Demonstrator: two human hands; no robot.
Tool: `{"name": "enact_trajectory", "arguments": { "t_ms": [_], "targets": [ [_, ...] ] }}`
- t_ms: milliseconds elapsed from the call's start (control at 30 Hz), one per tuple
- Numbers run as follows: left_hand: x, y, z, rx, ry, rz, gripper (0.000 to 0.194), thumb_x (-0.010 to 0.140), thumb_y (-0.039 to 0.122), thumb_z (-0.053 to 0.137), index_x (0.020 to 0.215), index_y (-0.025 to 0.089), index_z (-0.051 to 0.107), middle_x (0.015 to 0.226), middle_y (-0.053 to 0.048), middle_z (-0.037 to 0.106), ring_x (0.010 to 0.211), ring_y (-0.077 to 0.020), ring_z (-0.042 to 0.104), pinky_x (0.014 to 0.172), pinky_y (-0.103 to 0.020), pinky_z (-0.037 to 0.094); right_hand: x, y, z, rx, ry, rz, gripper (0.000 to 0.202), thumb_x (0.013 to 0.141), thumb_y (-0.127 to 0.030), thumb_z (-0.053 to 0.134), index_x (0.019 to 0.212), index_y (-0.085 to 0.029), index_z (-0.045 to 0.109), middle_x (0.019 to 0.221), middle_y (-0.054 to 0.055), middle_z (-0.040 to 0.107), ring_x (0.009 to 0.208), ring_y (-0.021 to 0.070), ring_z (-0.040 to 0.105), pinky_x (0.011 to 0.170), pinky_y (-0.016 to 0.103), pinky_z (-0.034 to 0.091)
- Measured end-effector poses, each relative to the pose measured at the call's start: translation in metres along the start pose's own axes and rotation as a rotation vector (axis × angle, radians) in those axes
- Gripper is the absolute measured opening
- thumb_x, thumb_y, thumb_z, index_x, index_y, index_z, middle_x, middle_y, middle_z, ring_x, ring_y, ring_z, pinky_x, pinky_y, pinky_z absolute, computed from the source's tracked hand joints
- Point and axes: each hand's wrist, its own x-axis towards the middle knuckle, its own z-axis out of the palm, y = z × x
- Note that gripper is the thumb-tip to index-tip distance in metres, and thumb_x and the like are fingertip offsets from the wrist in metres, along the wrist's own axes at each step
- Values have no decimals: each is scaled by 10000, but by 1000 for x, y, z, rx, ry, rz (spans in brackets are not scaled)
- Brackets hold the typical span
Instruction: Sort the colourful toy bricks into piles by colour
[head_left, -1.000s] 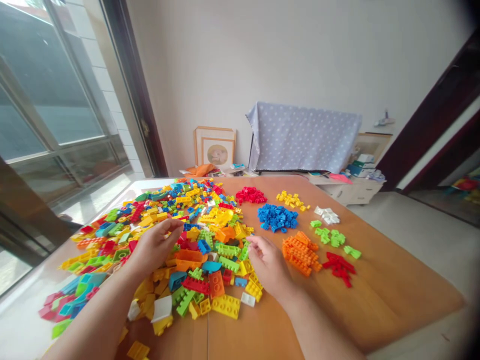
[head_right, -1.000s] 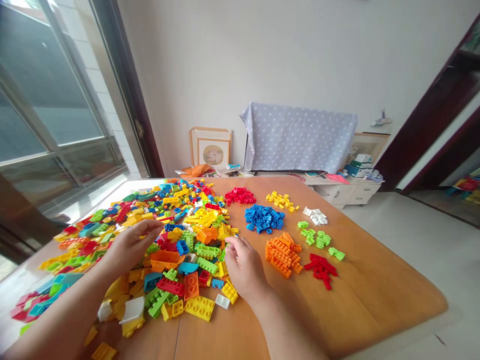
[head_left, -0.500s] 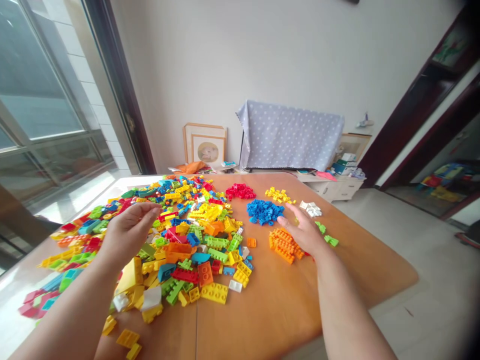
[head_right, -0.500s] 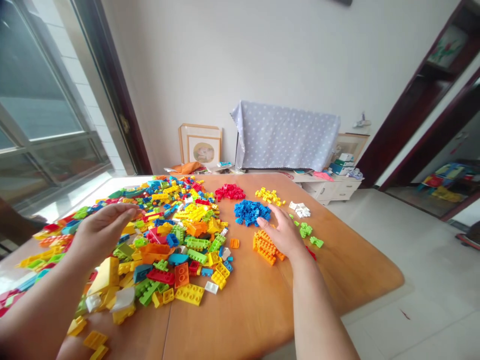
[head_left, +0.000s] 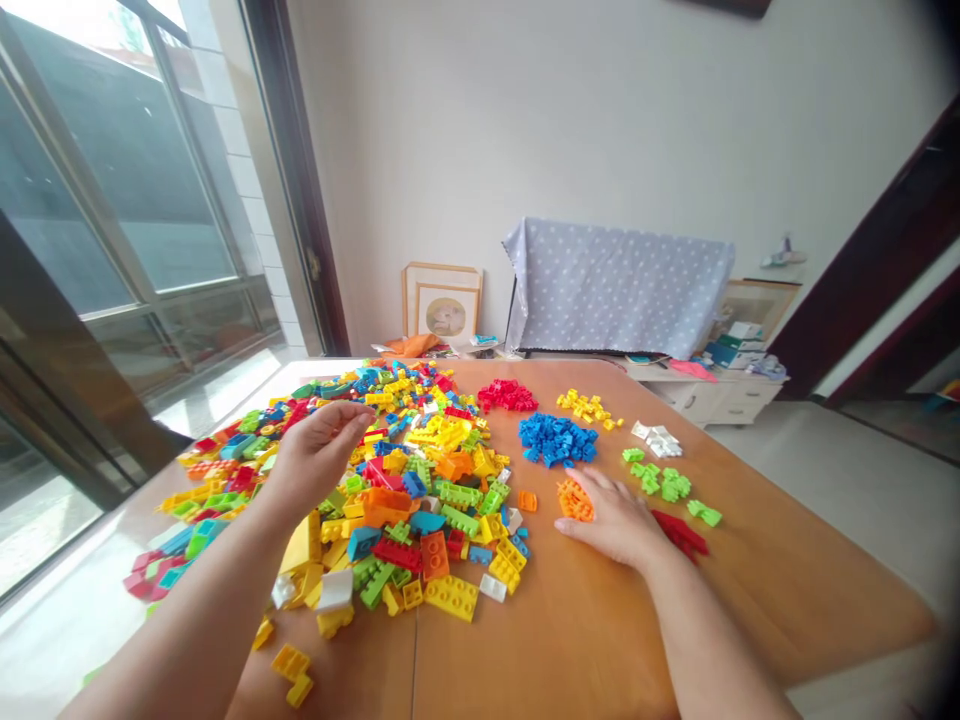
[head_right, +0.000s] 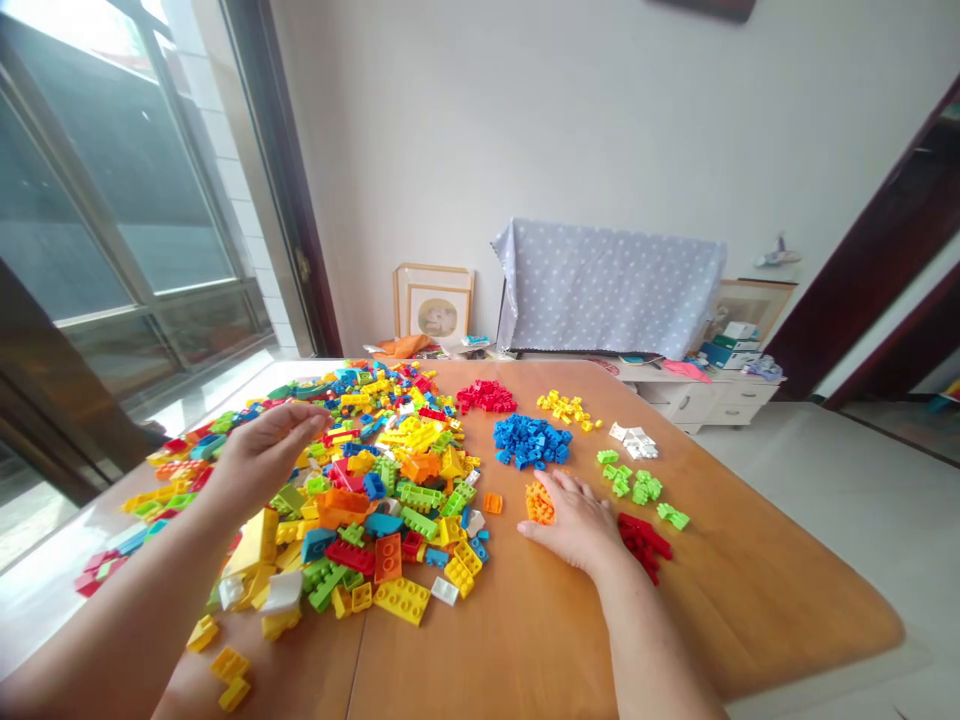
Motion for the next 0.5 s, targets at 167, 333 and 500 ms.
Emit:
{"name": "enact_trajectory", "arguments": {
  "t_ms": [167, 333, 500],
  "targets": [
    [0, 0, 7, 15, -43, 24, 447, 872, 592, 651, 1026, 182, 740, 956, -73, 761, 862, -223, 669, 739, -301, 510, -4, -18, 0, -2, 60, -12, 686, 834, -516, 648, 1487, -345, 527, 1514, 77, 532, 1272, 376, 535, 1021, 501, 422],
    [-3, -11, 9, -8, -25, 2, 458, 862, 603, 668, 1015, 177, 736, 896, -65, 750, 787, -209, 652, 680, -296, 492, 0, -30, 5, 29, 141, -29, 539, 807, -308, 628, 1346, -300, 637, 1424, 81, 571, 1163, 311, 575, 941, 402, 454],
    [-7, -28, 8, -104, -5, -44, 415, 873, 564, 681, 1028, 181, 715, 926, -68, 749, 838, -213, 664, 716, -294, 496, 8, -34, 14, 77, 189, -53, 553, 770, -211, 626, 1316, -296, 645, 1337, 75, 589, 1133, 281, 585, 936, 366, 456]
  ]
}}
